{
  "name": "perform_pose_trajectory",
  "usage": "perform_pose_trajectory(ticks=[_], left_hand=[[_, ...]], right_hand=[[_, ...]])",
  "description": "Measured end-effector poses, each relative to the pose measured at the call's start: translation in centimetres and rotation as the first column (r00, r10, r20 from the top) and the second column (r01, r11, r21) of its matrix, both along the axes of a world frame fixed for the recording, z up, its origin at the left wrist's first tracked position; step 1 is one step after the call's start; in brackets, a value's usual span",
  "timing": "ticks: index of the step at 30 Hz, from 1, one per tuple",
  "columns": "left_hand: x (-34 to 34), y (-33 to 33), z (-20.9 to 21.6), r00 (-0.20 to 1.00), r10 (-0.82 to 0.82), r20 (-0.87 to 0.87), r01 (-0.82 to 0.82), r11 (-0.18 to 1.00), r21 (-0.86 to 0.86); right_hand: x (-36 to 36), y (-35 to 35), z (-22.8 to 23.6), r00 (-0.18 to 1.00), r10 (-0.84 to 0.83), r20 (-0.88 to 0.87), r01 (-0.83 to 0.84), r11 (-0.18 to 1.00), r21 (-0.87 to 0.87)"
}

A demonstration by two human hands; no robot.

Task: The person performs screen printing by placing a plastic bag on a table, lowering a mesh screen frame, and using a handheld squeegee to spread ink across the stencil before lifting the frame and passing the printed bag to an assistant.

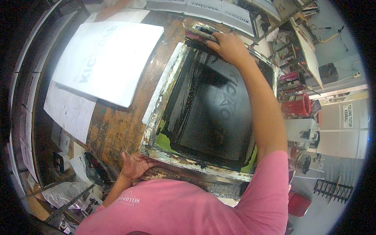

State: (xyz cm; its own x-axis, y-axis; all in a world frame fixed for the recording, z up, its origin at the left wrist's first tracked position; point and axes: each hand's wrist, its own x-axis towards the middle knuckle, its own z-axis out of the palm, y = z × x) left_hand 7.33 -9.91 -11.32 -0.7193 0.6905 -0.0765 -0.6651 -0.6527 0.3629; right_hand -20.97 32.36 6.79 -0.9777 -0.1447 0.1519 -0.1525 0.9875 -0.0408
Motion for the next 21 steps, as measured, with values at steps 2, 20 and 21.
perform_pose_trajectory(ticks=[2,20,21], left_hand=[[0.03,0.03,0.01,1.000,0.004,0.000,-0.004,1.000,0.004],[-0.08,-0.06,0.15,1.000,-0.015,-0.016,0.015,1.000,-0.019],[-0.05,-0.03,0.09,1.000,-0.008,-0.015,0.008,1.000,0.008]], right_hand=[[0.07,-0.10,0.05,1.000,0.003,-0.016,-0.003,1.000,0.030],[0.01,-0.18,-0.59,0.998,0.019,-0.064,-0.011,0.991,0.133],[-0.06,-0.16,-0.69,0.997,0.029,-0.074,-0.018,0.990,0.139]])
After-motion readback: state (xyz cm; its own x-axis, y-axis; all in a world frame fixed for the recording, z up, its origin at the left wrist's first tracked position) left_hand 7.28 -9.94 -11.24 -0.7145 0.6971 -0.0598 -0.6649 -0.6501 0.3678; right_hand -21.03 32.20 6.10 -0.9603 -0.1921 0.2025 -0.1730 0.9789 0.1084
